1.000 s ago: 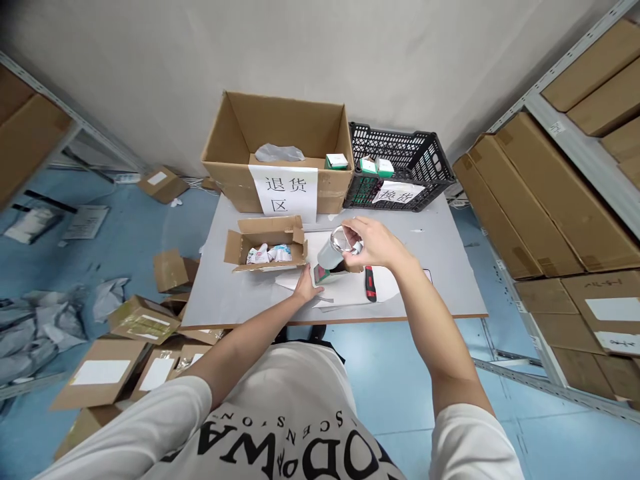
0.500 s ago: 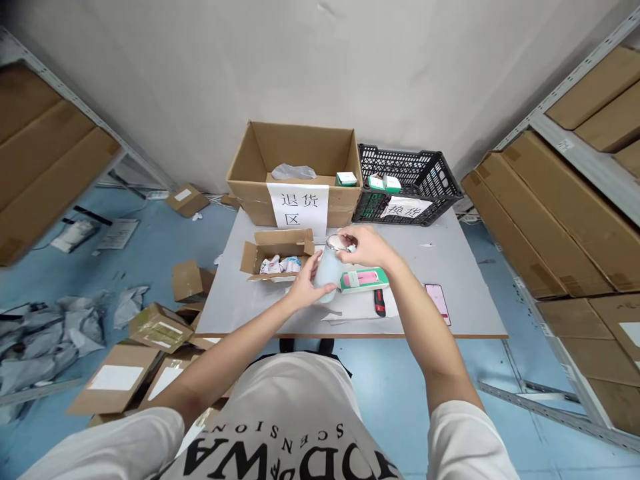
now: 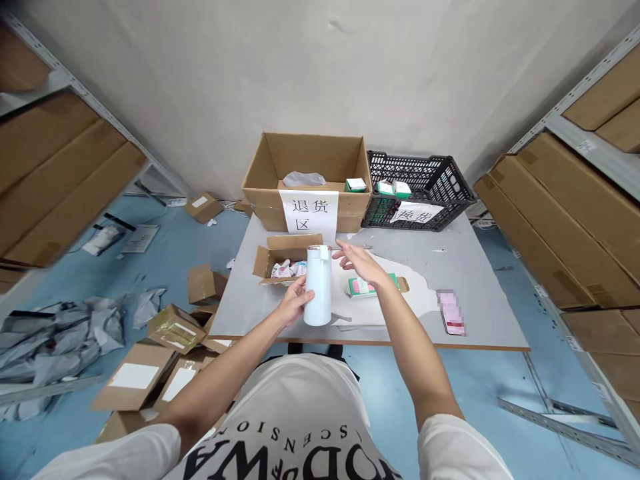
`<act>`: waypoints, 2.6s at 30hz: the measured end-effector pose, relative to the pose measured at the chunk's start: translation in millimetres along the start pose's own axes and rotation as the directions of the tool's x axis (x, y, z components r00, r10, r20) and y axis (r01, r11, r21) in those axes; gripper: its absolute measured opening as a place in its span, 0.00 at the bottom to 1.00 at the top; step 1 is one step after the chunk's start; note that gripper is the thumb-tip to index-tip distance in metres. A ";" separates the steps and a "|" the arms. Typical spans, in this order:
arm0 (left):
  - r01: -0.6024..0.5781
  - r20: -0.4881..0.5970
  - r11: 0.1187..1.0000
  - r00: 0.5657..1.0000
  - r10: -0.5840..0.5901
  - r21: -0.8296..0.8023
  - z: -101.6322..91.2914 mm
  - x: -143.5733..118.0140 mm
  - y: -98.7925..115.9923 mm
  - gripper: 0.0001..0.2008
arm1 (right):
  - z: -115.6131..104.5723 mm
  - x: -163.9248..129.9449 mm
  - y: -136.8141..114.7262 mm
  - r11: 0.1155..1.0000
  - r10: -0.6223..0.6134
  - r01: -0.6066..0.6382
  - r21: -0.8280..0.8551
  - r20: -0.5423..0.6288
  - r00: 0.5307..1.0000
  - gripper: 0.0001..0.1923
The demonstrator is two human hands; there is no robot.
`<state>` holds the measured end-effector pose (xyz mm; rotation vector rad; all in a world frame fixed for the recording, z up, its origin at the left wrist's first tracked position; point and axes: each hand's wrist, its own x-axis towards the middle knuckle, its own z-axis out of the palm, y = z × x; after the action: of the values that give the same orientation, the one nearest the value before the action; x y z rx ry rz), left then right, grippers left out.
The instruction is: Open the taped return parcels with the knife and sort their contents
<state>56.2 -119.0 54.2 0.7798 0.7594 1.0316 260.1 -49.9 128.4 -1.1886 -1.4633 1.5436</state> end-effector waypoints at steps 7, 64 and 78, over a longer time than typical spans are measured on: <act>0.344 0.292 0.910 0.917 -0.272 -0.232 -5.5 -13.3 3.9 0.36 | 64.1 -31.3 50.7 0.824 0.115 -0.129 0.552 0.060 0.992 0.21; 0.265 0.063 0.936 0.964 -0.257 -0.233 -4.4 -22.3 -5.7 0.25 | 67.2 -25.1 51.0 0.812 0.144 -0.035 0.583 -0.143 0.979 0.20; 0.242 0.043 0.952 0.970 -0.238 -0.190 5.9 -24.9 0.2 0.30 | 49.8 -16.4 55.7 0.862 0.104 0.027 0.506 -0.230 0.968 0.20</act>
<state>53.0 -143.3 61.6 0.5143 0.7058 0.8618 225.1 -89.8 73.3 -1.0442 -0.7973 1.6041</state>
